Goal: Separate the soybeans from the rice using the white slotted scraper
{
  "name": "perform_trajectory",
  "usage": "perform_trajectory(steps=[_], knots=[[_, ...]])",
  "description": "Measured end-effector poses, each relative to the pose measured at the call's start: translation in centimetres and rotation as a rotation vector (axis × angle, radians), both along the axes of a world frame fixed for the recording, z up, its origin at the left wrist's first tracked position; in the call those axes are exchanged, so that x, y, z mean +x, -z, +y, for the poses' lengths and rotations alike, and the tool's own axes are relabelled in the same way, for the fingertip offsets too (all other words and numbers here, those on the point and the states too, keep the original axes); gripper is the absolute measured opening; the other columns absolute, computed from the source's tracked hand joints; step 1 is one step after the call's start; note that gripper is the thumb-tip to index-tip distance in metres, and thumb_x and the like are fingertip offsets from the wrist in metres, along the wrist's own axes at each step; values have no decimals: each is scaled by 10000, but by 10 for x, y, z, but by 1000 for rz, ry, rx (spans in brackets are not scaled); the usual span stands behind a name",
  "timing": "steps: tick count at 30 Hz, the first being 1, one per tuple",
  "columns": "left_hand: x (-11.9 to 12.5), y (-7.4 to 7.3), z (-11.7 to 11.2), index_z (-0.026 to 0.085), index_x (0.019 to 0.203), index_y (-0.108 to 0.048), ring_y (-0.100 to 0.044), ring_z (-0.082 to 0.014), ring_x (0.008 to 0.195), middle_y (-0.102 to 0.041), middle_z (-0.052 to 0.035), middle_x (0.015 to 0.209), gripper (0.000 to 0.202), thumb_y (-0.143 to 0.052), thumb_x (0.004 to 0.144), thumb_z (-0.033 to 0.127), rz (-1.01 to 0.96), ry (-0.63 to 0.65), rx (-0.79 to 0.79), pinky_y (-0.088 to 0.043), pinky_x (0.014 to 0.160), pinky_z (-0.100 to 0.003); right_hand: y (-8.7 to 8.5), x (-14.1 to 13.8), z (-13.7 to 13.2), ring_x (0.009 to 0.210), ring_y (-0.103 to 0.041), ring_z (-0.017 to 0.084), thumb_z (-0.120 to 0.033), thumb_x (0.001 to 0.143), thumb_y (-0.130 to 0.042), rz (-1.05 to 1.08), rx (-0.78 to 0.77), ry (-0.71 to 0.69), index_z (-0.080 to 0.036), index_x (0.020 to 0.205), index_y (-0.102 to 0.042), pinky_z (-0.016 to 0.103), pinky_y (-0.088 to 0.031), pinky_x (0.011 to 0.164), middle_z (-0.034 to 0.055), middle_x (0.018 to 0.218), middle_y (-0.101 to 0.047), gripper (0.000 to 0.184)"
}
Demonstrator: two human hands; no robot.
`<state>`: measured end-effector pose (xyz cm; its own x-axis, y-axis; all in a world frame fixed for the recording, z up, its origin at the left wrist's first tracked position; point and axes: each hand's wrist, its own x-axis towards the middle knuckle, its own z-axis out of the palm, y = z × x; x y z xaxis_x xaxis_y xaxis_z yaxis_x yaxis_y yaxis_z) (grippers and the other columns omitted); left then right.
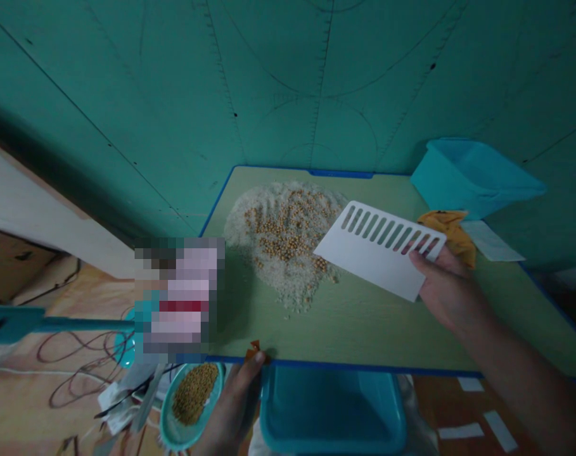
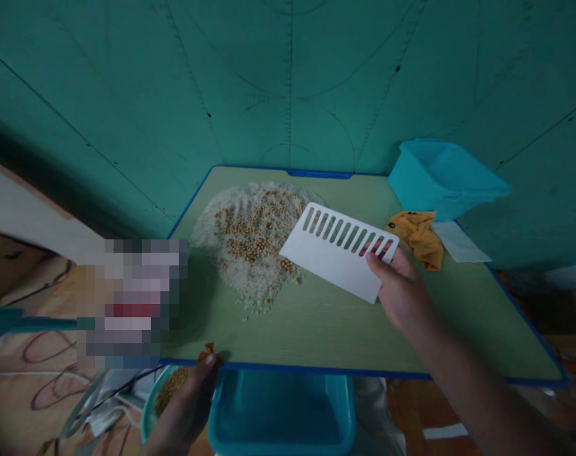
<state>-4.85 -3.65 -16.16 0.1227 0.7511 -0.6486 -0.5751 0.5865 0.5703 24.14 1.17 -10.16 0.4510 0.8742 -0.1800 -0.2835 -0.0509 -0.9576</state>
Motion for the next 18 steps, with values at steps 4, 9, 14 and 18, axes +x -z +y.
perform_trajectory(steps=[4, 9, 14, 18], knots=[[2, -1, 0, 185, 765, -713, -639, -301, 988, -772, -41, 754, 243, -779, 560, 297, 5, -1, -16, -482, 898, -388, 1, 0, -7, 773, -628, 208, -232, 697, -676, 12, -46, -4, -237, 940, -593, 357, -483, 737, 6, 818, -673, 256], [2, 1, -1, 197, 875, -694, -623, -290, 1020, -753, -53, 954, 325, -766, 574, 296, 36, -37, -9, -477, 899, -385, 3, 0, -16, 805, -635, 218, -263, 670, -704, 34, -80, -4, -234, 914, -606, 360, -495, 749, 2, 822, -683, 264], [2, 3, -1, 201, 777, -699, -621, -290, 1022, -759, -41, 921, 246, -774, 562, 293, 41, -18, 20, -466, 910, -371, 5, 3, -27, 822, -637, 195, -274, 657, -722, 55, -108, 9, -270, 953, -616, 286, -506, 670, -8, 862, -688, 315], [2, 2, -1, 199, 788, -702, -619, -294, 1024, -749, -48, 974, 244, -762, 578, 308, 41, -14, 37, -470, 904, -372, 7, 9, -34, 889, -629, 220, -280, 662, -720, 45, -120, 32, -275, 971, -615, 334, -504, 757, 2, 889, -692, 326]])
